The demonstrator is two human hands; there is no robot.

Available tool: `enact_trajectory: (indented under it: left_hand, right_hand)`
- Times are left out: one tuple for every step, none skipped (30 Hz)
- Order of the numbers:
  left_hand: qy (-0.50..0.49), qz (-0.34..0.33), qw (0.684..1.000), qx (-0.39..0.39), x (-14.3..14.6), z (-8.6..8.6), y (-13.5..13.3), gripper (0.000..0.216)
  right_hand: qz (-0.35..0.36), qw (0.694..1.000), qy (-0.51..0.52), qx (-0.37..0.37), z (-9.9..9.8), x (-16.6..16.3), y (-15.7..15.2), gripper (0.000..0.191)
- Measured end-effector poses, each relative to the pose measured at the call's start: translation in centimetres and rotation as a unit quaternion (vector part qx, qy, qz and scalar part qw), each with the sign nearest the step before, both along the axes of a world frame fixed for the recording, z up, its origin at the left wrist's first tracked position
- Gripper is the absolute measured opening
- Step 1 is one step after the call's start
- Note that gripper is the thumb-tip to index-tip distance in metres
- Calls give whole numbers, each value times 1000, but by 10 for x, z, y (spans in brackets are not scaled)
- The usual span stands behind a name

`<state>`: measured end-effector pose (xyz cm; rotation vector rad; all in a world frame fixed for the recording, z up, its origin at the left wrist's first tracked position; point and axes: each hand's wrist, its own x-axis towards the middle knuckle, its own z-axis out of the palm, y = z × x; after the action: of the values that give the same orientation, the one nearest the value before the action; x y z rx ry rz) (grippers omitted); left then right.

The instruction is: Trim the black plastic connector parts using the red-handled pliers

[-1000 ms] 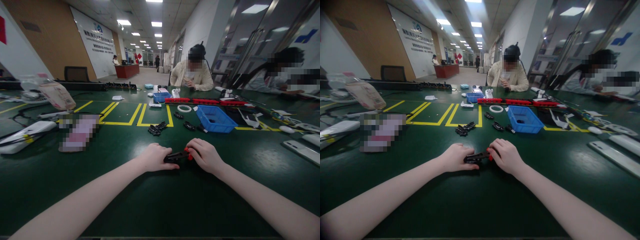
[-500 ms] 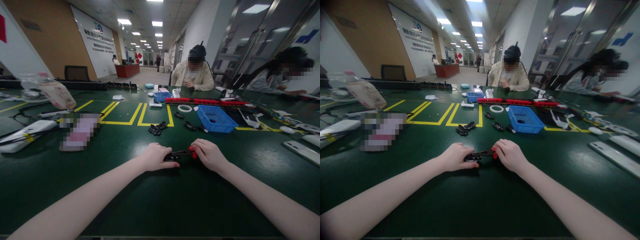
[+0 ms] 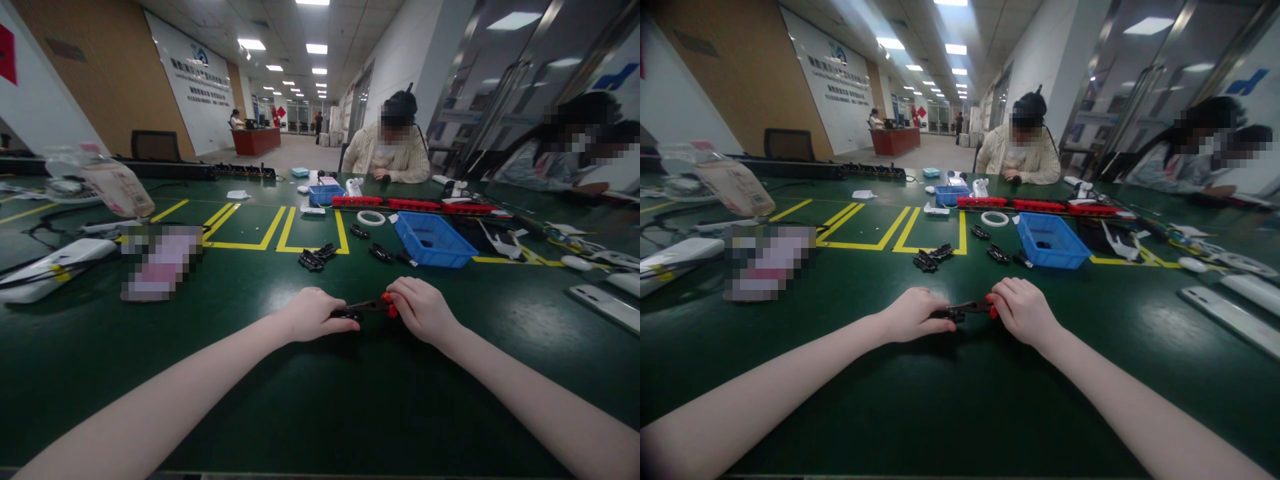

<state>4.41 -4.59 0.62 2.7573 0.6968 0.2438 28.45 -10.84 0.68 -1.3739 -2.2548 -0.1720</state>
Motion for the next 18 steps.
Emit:
enact_trajectory:
  left_hand:
    - [-3,1,1000,-12,0,0,0,50]
    - [-5,3,1000,-19,-1,0,1,50]
    - [-4,6,1000,-18,-1,0,1,51]
    - [0,8,1000,-10,-1,0,1,51]
    - [5,8,1000,2,0,-1,1,52]
    - [10,8,1000,14,0,-1,1,53]
    - [14,6,1000,24,0,-1,0,53]
    - [17,4,999,32,1,0,0,53]
    - [18,2,999,39,1,0,-1,53]
    - [19,1,999,46,1,0,-1,52]
    - [22,3,998,54,1,0,-2,52]
    - [24,6,998,61,2,0,-2,52]
    - [26,9,997,68,2,1,-3,52]
    - [28,12,997,74,2,1,-4,52]
    - [29,13,996,78,3,1,-4,51]
    - [30,15,996,82,3,1,-5,51]
    - [30,17,996,85,3,1,-6,51]
    - [30,18,996,87,3,1,-6,51]
  right_hand:
    - [1,1000,0,4,0,-1,-1,37]
    - [3,1000,1,8,1,-1,-1,37]
    - [4,1000,2,11,1,-2,-2,37]
    - [6,1000,4,13,1,-3,-2,37]
    - [5,1000,7,16,0,-3,-2,37]
    - [4,1000,12,18,0,-3,-2,37]
    - [1,1000,17,20,0,-2,-2,37]
    - [-3,1000,22,22,-1,-1,-1,37]
    - [-9,999,27,24,-1,1,0,37]
    - [-15,999,31,24,-2,3,1,37]
    - [-21,999,34,24,-2,4,2,37]
    - [-25,999,35,22,-2,5,2,37]
    - [-29,999,35,18,-3,6,3,38]
    - [-31,999,34,14,-3,7,4,38]
    - [-33,999,31,9,-3,8,4,38]
    - [-35,999,28,5,-4,8,5,39]
    - [-39,999,25,0,-4,9,6,39]
    - [-45,999,22,-4,-5,10,8,38]
